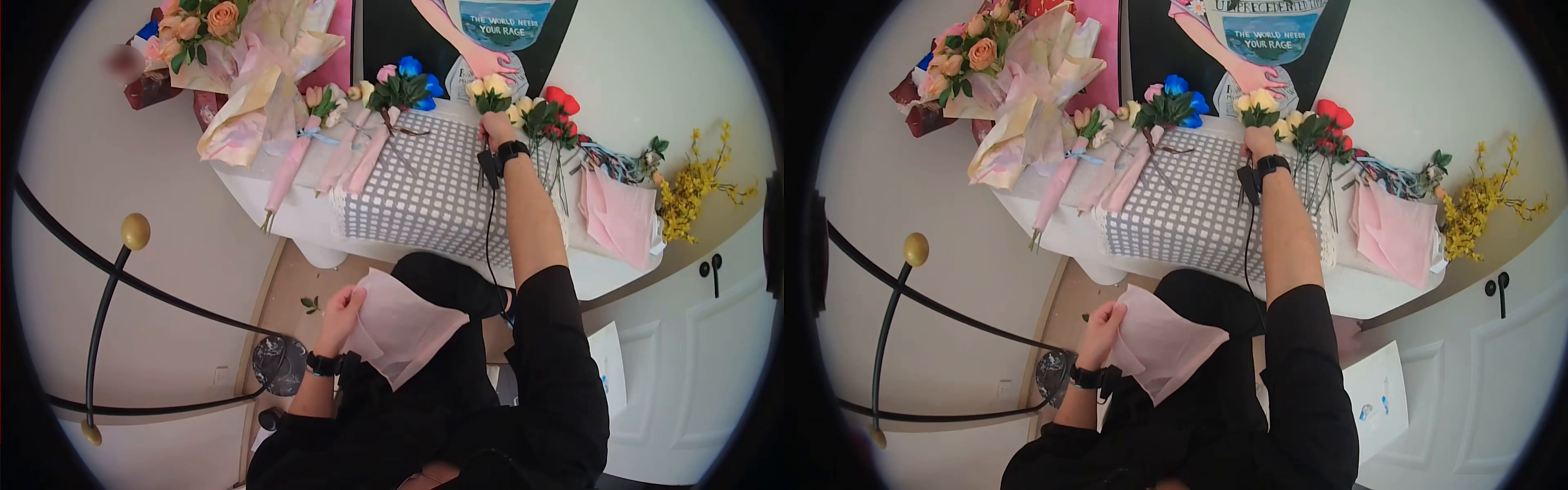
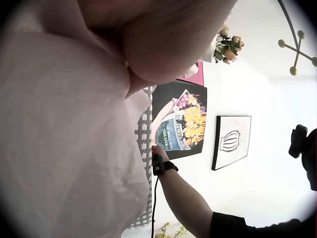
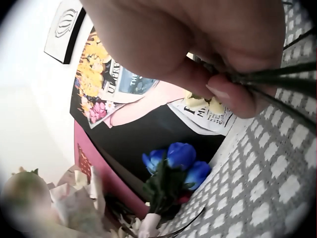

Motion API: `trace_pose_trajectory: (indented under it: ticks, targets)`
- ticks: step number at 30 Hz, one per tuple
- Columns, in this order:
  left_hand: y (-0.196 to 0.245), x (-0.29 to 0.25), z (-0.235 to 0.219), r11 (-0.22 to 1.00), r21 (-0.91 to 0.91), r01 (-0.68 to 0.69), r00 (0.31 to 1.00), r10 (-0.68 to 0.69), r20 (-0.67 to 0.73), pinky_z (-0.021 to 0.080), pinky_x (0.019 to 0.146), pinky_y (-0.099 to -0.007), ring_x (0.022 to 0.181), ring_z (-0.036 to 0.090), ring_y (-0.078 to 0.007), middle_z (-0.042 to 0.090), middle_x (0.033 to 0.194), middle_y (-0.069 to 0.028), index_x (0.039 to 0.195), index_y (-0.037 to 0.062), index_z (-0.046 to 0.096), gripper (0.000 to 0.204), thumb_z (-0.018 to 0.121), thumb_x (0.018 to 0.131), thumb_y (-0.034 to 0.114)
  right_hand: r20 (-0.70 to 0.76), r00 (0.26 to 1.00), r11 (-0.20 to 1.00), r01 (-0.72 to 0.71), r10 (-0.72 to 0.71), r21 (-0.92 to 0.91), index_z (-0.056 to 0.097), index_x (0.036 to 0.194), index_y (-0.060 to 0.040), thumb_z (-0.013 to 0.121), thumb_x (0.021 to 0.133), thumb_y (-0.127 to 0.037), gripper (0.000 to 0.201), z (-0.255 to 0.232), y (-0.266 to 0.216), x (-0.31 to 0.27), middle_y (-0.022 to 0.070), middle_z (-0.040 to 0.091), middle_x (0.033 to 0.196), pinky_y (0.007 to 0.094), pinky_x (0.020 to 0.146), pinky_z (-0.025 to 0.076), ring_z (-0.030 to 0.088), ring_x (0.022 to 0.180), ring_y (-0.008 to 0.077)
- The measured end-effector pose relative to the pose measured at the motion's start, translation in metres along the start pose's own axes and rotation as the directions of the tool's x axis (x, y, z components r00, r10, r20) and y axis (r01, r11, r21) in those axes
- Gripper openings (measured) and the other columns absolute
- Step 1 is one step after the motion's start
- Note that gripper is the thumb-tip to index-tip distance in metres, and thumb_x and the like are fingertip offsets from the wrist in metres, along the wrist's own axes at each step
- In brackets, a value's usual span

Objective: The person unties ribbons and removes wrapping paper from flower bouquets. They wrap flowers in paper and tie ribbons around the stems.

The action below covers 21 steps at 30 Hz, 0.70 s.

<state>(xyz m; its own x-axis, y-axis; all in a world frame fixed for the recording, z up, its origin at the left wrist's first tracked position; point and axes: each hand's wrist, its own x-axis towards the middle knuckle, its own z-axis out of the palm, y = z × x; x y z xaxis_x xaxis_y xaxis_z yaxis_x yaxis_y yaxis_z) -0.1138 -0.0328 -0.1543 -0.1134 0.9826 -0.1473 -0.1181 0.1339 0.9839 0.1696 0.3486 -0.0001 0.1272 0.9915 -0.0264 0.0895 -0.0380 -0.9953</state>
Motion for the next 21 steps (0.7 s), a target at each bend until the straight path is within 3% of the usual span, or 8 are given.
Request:
trace_pose_trajectory:
  ticks: [5, 9, 10, 14, 15, 16, 18, 21]
  targets:
    - [-0.010, 0.006, 0.003, 1.000, 0.021, 0.016, 0.999, -0.017, 0.029, 0.039, 0.062, -0.0197, 0.070, 0.047, -0.0029, 0.057, 0.078, 0.0053, 0.098, 0.0012, 0.063, 0.023, 0.056, 0.095, 0.023, -0.169, 0.959, 0.920, 0.154, -0.227, -0.360, 0.060, 0.076, 0.0113, 0.063, 0.071, -0.017, 0.029, -0.005, 0.020, 0.017, 0.0150, 0.060, 0.065, 0.0384, 0.054, 0.044, 0.057, 0.057, 0.0270]
    - [0.002, 0.007, 0.009, 1.000, -0.024, -0.007, 1.000, 0.007, 0.024, 0.039, 0.062, -0.0195, 0.070, 0.047, -0.0027, 0.057, 0.078, 0.0053, 0.098, 0.0014, 0.063, 0.023, 0.056, 0.095, 0.023, -0.158, 0.920, 0.829, 0.235, -0.358, -0.507, 0.061, 0.089, 0.0129, 0.063, 0.072, -0.019, 0.036, -0.011, 0.000, -0.004, 0.0154, 0.063, 0.075, 0.0351, 0.065, 0.046, 0.061, 0.071, 0.0239]
    - [0.006, 0.007, 0.009, 0.998, -0.033, -0.045, 0.999, 0.045, 0.008, 0.039, 0.062, -0.0195, 0.070, 0.047, -0.0028, 0.057, 0.078, 0.0053, 0.098, 0.0012, 0.063, 0.022, 0.055, 0.096, 0.022, -0.063, 0.853, 0.777, 0.438, -0.518, -0.453, 0.062, 0.100, 0.0095, 0.063, 0.076, -0.022, 0.039, -0.013, 0.001, -0.010, 0.0163, 0.066, 0.085, 0.0352, 0.070, 0.047, 0.062, 0.079, 0.0235]
    - [0.035, -0.001, 0.015, 0.980, -0.078, -0.186, 0.981, 0.180, -0.072, 0.039, 0.063, -0.0195, 0.071, 0.048, -0.0029, 0.057, 0.079, 0.0047, 0.099, 0.0007, 0.062, 0.022, 0.054, 0.096, 0.021, 0.233, 0.718, 0.642, 0.693, -0.656, -0.329, 0.061, 0.115, -0.0012, 0.066, 0.085, -0.021, 0.036, -0.008, -0.033, -0.152, 0.0113, 0.065, 0.107, 0.0301, 0.087, 0.046, 0.060, 0.099, 0.0198]
    - [0.044, -0.005, 0.017, 0.974, -0.073, -0.212, 0.973, 0.204, -0.103, 0.039, 0.064, -0.0194, 0.072, 0.047, -0.0028, 0.057, 0.079, 0.0044, 0.098, 0.0001, 0.062, 0.022, 0.054, 0.096, 0.021, 0.276, 0.816, 0.775, 0.573, -0.508, -0.266, 0.062, 0.112, -0.0034, 0.067, 0.085, -0.023, 0.034, -0.006, -0.044, -0.206, 0.0133, 0.062, 0.109, 0.0330, 0.090, 0.045, 0.059, 0.103, 0.0241]
    - [0.050, -0.008, 0.022, 0.971, -0.073, -0.229, 0.971, 0.222, -0.095, 0.039, 0.064, -0.0194, 0.072, 0.047, -0.0028, 0.057, 0.079, 0.0044, 0.098, 0.0001, 0.062, 0.022, 0.054, 0.096, 0.021, 0.328, 0.795, 0.786, 0.586, -0.511, -0.195, 0.062, 0.112, -0.0059, 0.069, 0.082, -0.019, 0.033, -0.007, -0.037, -0.247, 0.0138, 0.060, 0.110, 0.0364, 0.093, 0.044, 0.056, 0.108, 0.0267]
    - [0.061, -0.014, 0.032, 0.936, -0.088, -0.341, 0.920, 0.313, -0.234, 0.038, 0.062, -0.0193, 0.071, 0.046, -0.0025, 0.055, 0.076, 0.0049, 0.093, 0.0001, 0.061, 0.022, 0.052, 0.097, 0.020, 0.393, 0.555, 0.456, 0.830, -0.733, -0.321, 0.062, 0.112, -0.0067, 0.071, 0.079, -0.016, 0.035, -0.005, -0.021, -0.319, 0.0160, 0.055, 0.119, 0.0412, 0.098, 0.041, 0.050, 0.117, 0.0343]
    - [0.069, -0.024, 0.037, 0.893, -0.191, -0.408, 0.900, 0.359, -0.246, 0.038, 0.067, -0.0194, 0.077, 0.046, -0.0025, 0.056, 0.082, 0.0032, 0.092, 0.0015, 0.059, 0.018, 0.049, 0.098, 0.016, 0.359, 0.518, 0.342, 0.825, -0.776, -0.450, 0.063, 0.110, -0.0082, 0.073, 0.075, -0.015, 0.036, -0.002, 0.014, -0.384, 0.0201, 0.048, 0.127, 0.0438, 0.103, 0.037, 0.042, 0.123, 0.0422]
